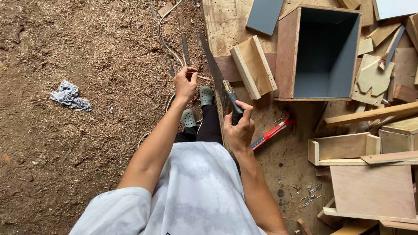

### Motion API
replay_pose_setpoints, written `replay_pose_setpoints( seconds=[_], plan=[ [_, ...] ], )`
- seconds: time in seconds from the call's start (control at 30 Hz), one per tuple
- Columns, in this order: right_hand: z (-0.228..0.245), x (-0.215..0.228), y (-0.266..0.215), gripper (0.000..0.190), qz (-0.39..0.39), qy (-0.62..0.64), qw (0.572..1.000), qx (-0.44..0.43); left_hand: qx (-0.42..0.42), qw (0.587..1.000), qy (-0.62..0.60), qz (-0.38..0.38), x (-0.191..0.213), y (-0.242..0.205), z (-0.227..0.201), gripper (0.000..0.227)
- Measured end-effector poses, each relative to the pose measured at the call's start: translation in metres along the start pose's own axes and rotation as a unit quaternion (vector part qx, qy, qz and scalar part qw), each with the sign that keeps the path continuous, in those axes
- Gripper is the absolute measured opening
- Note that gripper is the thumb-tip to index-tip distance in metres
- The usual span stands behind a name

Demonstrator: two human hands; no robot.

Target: The person uses a hand saw to cut a small rectangular piece of wood on a workbench. They hold the wood steady with one hand and saw with the other, completing the cut and separating the piece.

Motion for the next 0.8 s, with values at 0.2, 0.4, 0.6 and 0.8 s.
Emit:
replay_pose_setpoints(
  seconds=[0.2, 0.4, 0.6, 0.8],
  plan=[
    [-0.01, -0.002, -0.011, 0.033, 0.014, 0.019, 0.999, -0.029, 0.079, 0.997, 0.017, -0.001, -0.01, -0.011, 0.057, 0.012],
    [-0.018, 0.012, -0.028, 0.035, -0.054, 0.045, 0.998, 0.006, 0.352, 0.864, -0.356, -0.05, -0.041, -0.021, 0.101, 0.008],
    [-0.024, 0.009, -0.035, 0.034, -0.048, 0.06, 0.997, 0.019, 0.159, 0.985, -0.03, 0.058, -0.015, -0.016, 0.039, 0.024],
    [-0.016, 0.001, -0.044, 0.032, -0.035, 0.085, 0.996, 0.018, 0.051, 0.981, 0.096, 0.163, -0.027, -0.03, 0.029, 0.043]
  ],
)
Point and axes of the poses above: each hand's wrist, its own y-axis towards the middle knuckle, its own x-axis out of the back of the hand, z = x × y, the point moved 6 cm from there along y, towards the middle knuckle, and after that the axes turned 1 degree about y, right-handed, at the moved point
